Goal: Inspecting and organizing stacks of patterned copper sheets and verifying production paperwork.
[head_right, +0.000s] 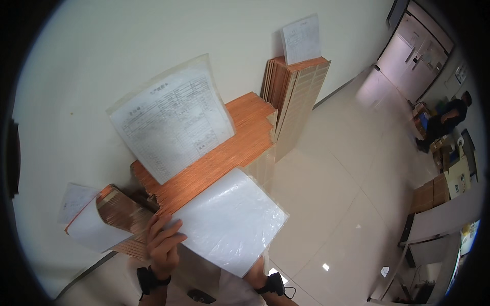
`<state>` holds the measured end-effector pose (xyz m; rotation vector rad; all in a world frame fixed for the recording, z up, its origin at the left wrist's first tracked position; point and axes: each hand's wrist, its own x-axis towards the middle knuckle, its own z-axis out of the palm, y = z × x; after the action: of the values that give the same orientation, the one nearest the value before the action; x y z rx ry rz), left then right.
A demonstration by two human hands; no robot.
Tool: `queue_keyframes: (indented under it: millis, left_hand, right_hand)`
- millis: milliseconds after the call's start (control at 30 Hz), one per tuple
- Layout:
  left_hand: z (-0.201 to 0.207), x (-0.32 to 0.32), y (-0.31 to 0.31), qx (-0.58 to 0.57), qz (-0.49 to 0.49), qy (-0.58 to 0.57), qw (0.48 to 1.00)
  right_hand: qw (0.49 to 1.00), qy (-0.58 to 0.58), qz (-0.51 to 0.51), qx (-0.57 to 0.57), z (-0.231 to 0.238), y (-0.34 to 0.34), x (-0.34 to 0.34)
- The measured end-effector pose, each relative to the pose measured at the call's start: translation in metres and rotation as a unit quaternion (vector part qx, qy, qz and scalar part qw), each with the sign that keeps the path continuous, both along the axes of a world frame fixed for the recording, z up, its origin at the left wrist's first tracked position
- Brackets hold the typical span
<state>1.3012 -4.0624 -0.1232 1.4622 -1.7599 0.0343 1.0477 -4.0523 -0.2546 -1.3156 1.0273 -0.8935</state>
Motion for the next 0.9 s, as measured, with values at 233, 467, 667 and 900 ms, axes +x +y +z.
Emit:
queue_keyframes:
  millis: [233, 467, 667, 900]
  left_hand:
    - [0.019, -0.020, -0.017, 0.049, 0.110, 0.067, 0.990]
    - [0.004, -0.017, -0.028, 0.025, 0.125, -0.166, 0.978]
    - [0.015, -0.016, -0.029, 0.017, 0.122, -0.139, 0.983]
    - [0.049, -0.001, -0.046, 0.050, 0.115, 0.126, 0.984]
  right_hand:
    - [0.977, 0.195, -0.028, -0.084, 0.024, -0.009, -0.013]
    - [0.888, -0.022, -0.449, -0.099, 0.062, -0.069, -0.041]
    - [0.874, 0.197, -0.162, -0.413, 0.121, -0.105, 0.039]
    - [0.838, 0.235, -0.035, -0.492, 0.106, -0.131, 0.100]
